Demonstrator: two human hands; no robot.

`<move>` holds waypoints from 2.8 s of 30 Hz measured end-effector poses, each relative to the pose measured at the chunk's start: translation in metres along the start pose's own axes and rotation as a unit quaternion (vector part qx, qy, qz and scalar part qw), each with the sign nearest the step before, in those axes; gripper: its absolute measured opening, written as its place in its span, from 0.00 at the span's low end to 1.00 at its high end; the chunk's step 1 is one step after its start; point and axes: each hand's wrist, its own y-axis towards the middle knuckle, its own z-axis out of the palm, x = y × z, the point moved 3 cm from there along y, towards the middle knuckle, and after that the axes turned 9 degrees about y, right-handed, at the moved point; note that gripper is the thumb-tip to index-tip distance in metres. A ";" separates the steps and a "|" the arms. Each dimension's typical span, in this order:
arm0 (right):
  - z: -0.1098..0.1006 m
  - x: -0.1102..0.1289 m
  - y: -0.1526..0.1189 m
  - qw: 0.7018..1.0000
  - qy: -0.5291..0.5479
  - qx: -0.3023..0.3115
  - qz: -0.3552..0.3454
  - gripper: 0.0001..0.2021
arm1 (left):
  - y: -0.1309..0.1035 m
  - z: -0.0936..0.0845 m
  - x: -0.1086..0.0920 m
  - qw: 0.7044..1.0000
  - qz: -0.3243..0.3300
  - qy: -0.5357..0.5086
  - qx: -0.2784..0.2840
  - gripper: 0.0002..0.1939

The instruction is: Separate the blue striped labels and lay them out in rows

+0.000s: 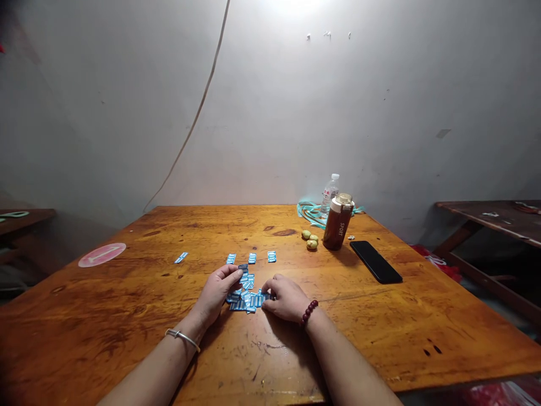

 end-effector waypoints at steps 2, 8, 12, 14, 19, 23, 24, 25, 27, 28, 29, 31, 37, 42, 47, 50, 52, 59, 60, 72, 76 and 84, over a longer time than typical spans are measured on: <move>0.001 -0.001 0.000 1.000 0.001 0.006 -0.001 0.09 | 0.000 0.000 -0.001 1.000 0.003 0.006 0.003 0.13; 0.001 -0.010 0.004 0.993 0.107 -0.017 0.054 0.02 | -0.001 0.001 -0.001 1.000 -0.010 0.000 0.000 0.13; 0.005 -0.021 0.006 0.955 0.258 -0.009 0.147 0.06 | 0.000 0.001 -0.001 1.000 -0.009 -0.002 0.002 0.13; 0.007 -0.022 0.006 0.937 0.311 -0.002 0.161 0.07 | 0.000 0.001 -0.001 1.000 -0.009 0.003 0.004 0.13; 0.005 -0.022 0.007 0.919 0.351 -0.012 0.178 0.08 | 0.000 0.000 -0.001 1.000 -0.004 0.012 0.004 0.13; 0.002 -0.022 0.007 0.915 0.351 -0.035 0.196 0.09 | 0.001 0.000 -0.001 1.000 0.003 0.012 0.008 0.12; 0.001 -0.022 0.008 0.916 0.346 -0.045 0.198 0.08 | 0.001 0.000 0.000 1.000 0.003 0.011 0.009 0.12; -0.001 -0.022 0.008 0.918 0.338 -0.055 0.198 0.07 | 0.001 0.000 0.000 1.000 0.003 0.010 0.011 0.12; -0.004 -0.023 0.009 0.927 0.313 -0.082 0.187 0.05 | 0.001 0.000 0.000 1.000 0.002 0.009 0.014 0.11; -0.006 -0.024 0.010 0.932 0.300 -0.096 0.179 0.03 | 0.001 0.000 0.000 1.000 0.003 0.010 0.015 0.12; -0.007 -0.025 0.010 0.937 0.286 -0.110 0.171 0.02 | 0.001 0.000 0.000 1.000 0.005 0.011 0.015 0.12; -0.010 -0.027 0.009 0.946 0.254 -0.130 0.155 0.02 | 0.001 0.000 0.000 1.000 0.004 0.013 0.013 0.12; -0.008 -0.029 0.007 0.958 0.217 -0.114 0.151 0.05 | -0.001 0.001 -0.002 1.000 -0.009 0.009 0.011 0.11; -0.008 -0.024 0.008 0.937 0.288 -0.104 0.170 0.07 | -0.001 0.000 -0.003 1.000 -0.009 0.016 0.012 0.11; -0.007 -0.025 0.010 0.912 0.349 -0.078 0.203 0.09 | 0.000 0.001 -0.002 1.000 -0.008 0.018 0.014 0.11; -0.006 -0.026 0.009 0.892 0.384 -0.062 0.230 0.10 | 0.000 0.001 -0.002 1.000 -0.008 0.018 0.015 0.11; -0.007 -0.026 0.009 0.893 0.379 -0.073 0.229 0.09 | 0.000 0.001 -0.002 1.000 -0.008 0.014 0.014 0.11; -0.014 -0.027 0.008 0.923 0.306 -0.157 0.169 0.05 | 0.000 0.001 0.000 1.000 -0.001 0.012 0.016 0.11; -0.014 -0.027 0.008 0.933 0.283 -0.161 0.156 0.05 | 0.000 0.001 0.002 1.000 0.000 0.012 0.018 0.11; -0.012 -0.019 0.000 0.990 0.043 -0.037 0.129 0.11 | 0.003 0.000 0.006 0.999 0.004 0.018 0.026 0.11; -0.013 -0.010 -0.002 0.991 -0.046 -0.031 0.122 0.13 | 0.003 0.000 0.006 0.999 -0.002 0.020 0.025 0.11; -0.010 -0.022 0.000 0.987 0.077 -0.041 0.136 0.05 | 0.002 0.001 0.005 0.999 -0.001 0.031 0.030 0.13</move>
